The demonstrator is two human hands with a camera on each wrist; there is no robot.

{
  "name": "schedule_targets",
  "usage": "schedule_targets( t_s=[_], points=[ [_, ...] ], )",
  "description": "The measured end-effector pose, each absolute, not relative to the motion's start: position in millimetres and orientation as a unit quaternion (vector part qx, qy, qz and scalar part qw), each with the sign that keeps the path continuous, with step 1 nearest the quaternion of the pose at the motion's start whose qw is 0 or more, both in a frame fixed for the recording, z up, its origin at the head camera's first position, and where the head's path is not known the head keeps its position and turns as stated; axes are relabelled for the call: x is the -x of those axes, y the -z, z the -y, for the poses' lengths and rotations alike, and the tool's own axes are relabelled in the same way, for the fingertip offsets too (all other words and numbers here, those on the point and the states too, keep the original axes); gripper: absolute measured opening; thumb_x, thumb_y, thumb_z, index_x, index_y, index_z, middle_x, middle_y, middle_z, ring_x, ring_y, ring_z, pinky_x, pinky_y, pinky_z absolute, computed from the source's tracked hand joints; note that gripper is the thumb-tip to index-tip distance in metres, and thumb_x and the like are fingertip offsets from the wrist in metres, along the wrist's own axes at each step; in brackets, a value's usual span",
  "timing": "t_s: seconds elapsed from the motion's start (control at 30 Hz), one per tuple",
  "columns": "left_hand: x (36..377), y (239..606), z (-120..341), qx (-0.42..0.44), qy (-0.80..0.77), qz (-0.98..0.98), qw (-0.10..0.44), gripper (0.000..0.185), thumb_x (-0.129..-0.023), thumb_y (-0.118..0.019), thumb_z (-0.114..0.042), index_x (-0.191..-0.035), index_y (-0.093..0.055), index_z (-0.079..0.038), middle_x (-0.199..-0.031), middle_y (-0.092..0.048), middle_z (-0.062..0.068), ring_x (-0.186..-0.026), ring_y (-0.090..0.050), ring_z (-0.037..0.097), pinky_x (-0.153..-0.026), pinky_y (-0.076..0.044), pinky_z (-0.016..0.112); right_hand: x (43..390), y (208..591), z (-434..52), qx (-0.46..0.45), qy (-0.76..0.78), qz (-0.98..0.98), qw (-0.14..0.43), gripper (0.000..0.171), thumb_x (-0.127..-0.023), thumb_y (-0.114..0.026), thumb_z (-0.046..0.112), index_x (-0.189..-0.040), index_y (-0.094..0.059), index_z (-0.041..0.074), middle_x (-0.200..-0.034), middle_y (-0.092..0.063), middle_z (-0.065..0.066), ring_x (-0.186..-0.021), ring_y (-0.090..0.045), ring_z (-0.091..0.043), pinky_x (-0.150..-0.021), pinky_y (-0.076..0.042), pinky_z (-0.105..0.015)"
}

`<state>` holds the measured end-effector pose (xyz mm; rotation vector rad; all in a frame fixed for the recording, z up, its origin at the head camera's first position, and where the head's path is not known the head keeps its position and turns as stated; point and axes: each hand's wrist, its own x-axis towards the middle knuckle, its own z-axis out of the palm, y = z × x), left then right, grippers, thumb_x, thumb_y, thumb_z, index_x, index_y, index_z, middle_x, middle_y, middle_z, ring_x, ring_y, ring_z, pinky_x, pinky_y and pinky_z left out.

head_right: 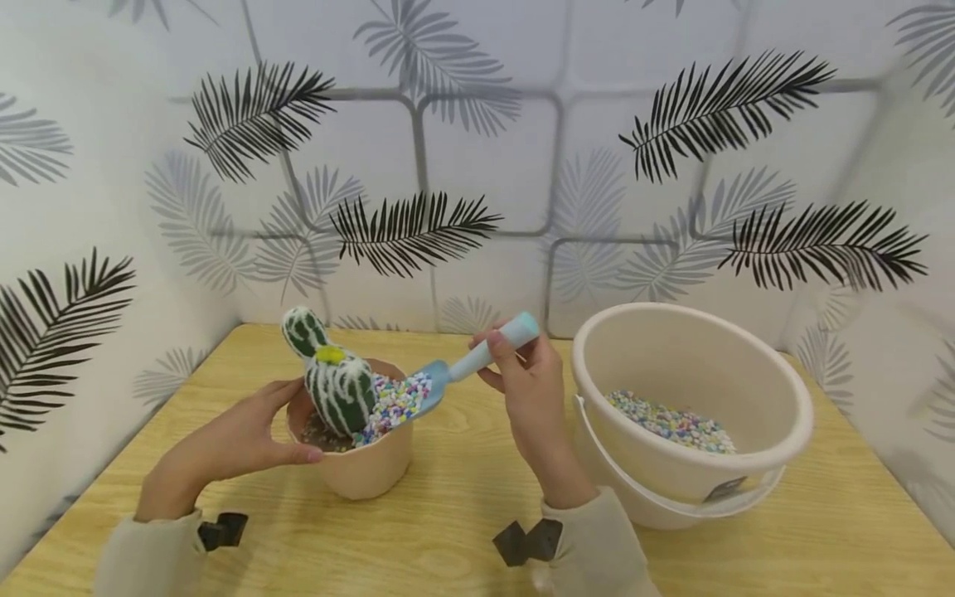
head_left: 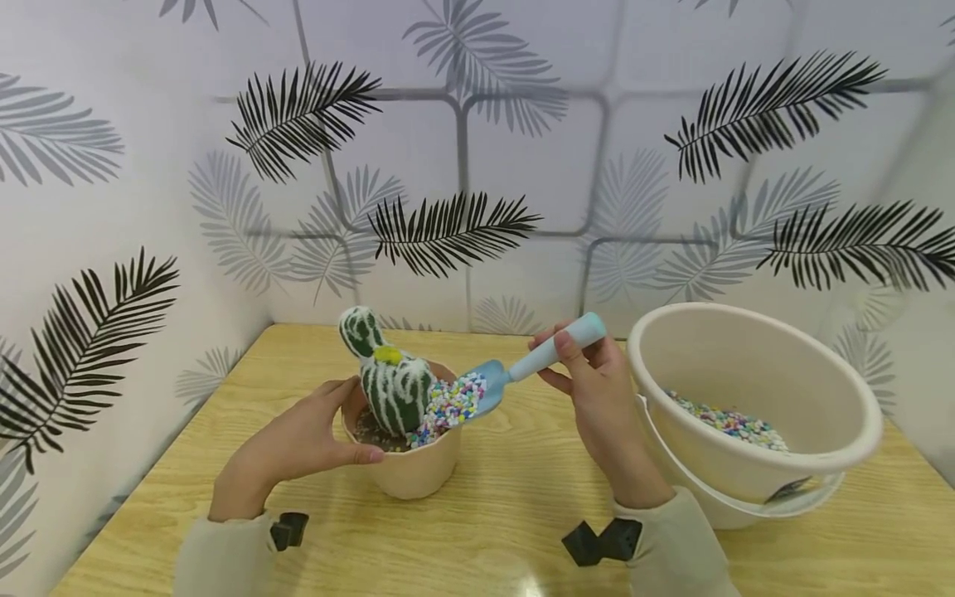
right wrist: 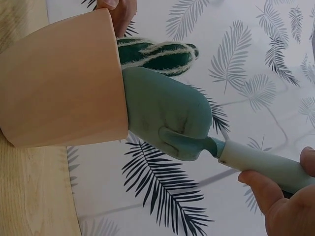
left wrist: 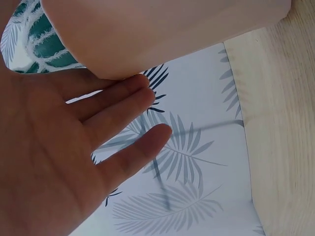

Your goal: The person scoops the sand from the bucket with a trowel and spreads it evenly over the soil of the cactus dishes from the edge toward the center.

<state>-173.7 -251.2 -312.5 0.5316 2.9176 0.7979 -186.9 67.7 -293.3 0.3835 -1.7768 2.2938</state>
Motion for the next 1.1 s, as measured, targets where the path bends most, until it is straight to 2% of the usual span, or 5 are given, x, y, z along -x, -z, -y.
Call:
schedule_targets(
  t_s=[0.27,0.53,0.83,1.1],
  points=[
    [179,320,251,-0.215,-0.313,-0.925,0.020,0.103,-0.075,-0.078,-0.048,-0.149,-0.024,-0.001,-0.142,-0.039,0.023,-0.133,-0.035,0.041,-0.105,-0.033,0.059,187,290,-70,-0.130,-0.779,0.602,0.118,0.005,-0.099,-0.050,0.014,-0.095,-0.055,0.013,-0.091,-0.067,0.006,-0.097,-0.066,-0.012,-0.081,-0.057,-0.030],
    [182,321,250,-0.226,-0.320,-0.920,0.022,0.101,-0.075,-0.078,-0.047,-0.148,-0.024,-0.003,-0.125,-0.049,0.015,-0.121,-0.044,0.032,-0.102,-0.037,0.054,185,286,-73,-0.134,-0.776,0.602,0.128,0.004,-0.098,-0.051,0.013,-0.096,-0.055,0.014,-0.090,-0.067,0.006,-0.095,-0.067,-0.012,-0.080,-0.057,-0.029],
    [182,323,249,-0.218,-0.319,-0.922,0.025,0.101,-0.075,-0.077,-0.049,-0.148,-0.025,-0.004,-0.132,-0.046,0.017,-0.127,-0.041,0.034,-0.104,-0.035,0.056,183,288,-68,-0.126,-0.764,0.624,0.106,0.006,-0.098,-0.052,0.018,-0.099,-0.053,0.012,-0.095,-0.064,0.005,-0.101,-0.065,-0.012,-0.085,-0.055,-0.029],
    [183,325,250,-0.220,-0.329,-0.918,0.030,0.100,-0.075,-0.077,-0.048,-0.148,-0.025,-0.003,-0.133,-0.046,0.016,-0.128,-0.040,0.035,-0.104,-0.035,0.056,181,289,-64,-0.146,-0.766,0.617,0.107,0.004,-0.098,-0.051,0.013,-0.097,-0.054,0.011,-0.092,-0.065,0.004,-0.097,-0.067,-0.014,-0.080,-0.057,-0.030]
  ],
)
